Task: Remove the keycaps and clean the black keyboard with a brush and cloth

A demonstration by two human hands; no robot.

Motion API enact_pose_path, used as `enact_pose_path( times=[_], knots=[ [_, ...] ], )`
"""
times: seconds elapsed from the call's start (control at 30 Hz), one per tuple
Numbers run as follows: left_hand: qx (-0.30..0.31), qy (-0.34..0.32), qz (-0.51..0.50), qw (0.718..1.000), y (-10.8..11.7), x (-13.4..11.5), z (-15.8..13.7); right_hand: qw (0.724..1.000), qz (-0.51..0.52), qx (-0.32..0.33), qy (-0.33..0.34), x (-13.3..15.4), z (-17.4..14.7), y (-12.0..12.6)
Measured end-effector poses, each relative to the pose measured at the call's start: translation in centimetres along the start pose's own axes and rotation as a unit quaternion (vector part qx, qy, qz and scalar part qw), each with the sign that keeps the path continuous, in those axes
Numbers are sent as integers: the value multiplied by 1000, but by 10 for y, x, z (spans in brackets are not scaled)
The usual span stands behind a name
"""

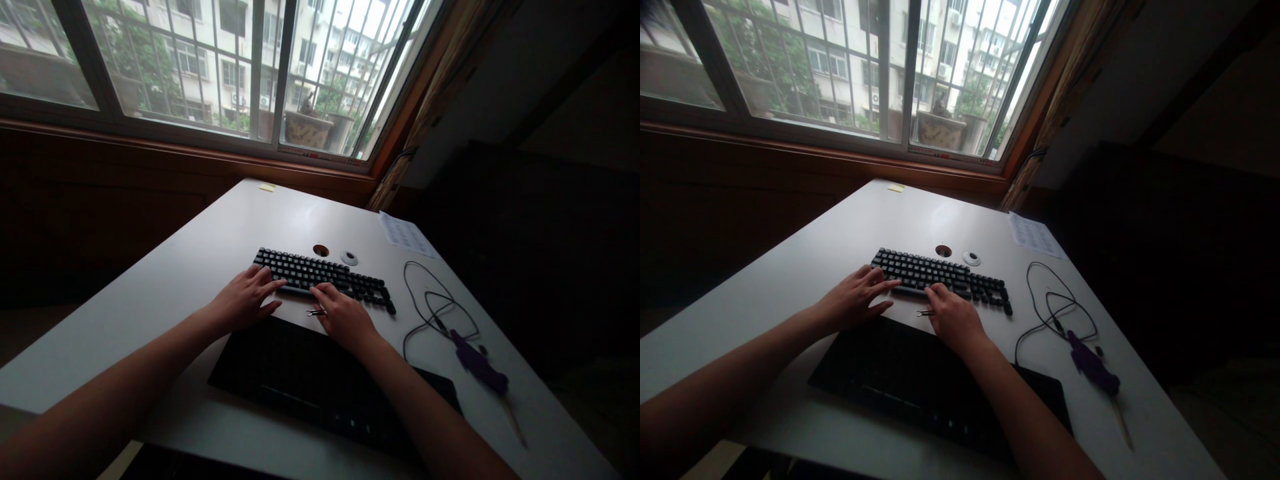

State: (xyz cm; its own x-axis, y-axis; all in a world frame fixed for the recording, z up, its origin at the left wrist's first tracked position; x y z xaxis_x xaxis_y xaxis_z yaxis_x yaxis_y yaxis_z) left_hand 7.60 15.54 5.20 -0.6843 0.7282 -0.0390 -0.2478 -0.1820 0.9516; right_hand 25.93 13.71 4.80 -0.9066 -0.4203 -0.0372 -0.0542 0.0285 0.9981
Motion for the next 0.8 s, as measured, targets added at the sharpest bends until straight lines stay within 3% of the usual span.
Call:
enact_pose_path(
  times=[0.17, 0.37, 0.47, 0.63, 0.8],
  knots=[
    [-62, 35, -41, 997, 14, 12, 1, 998, 40, -44, -16, -16, -6, 16],
    [-152, 95, -110, 978, 27, 40, -3, 978, 190, -88, -9, -41, -29, 37],
    [-185, 124, -143, 964, 29, 50, -7, 959, 264, -99, -28, -53, -51, 43],
    [-213, 129, -174, 953, 35, 48, -9, 908, 382, -118, -128, -75, -104, 34],
    [-213, 91, -171, 958, 34, 40, -7, 889, 356, -215, -194, -83, -156, 26]
  ],
)
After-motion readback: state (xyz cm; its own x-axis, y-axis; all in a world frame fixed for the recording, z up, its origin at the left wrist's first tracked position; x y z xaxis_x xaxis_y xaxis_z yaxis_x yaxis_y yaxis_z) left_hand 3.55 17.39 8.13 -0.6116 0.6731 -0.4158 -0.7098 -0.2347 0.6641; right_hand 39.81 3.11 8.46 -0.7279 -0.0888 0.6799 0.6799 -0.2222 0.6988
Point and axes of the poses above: each hand's wrist, its own z-axis towards the middle knuckle, its own y-axis out of the back of the hand, x = y × z, the point moved 8 cm from there along z, towards the middle knuckle, and after that the axes turned 7 degrees about x, right-handed, at the moved point
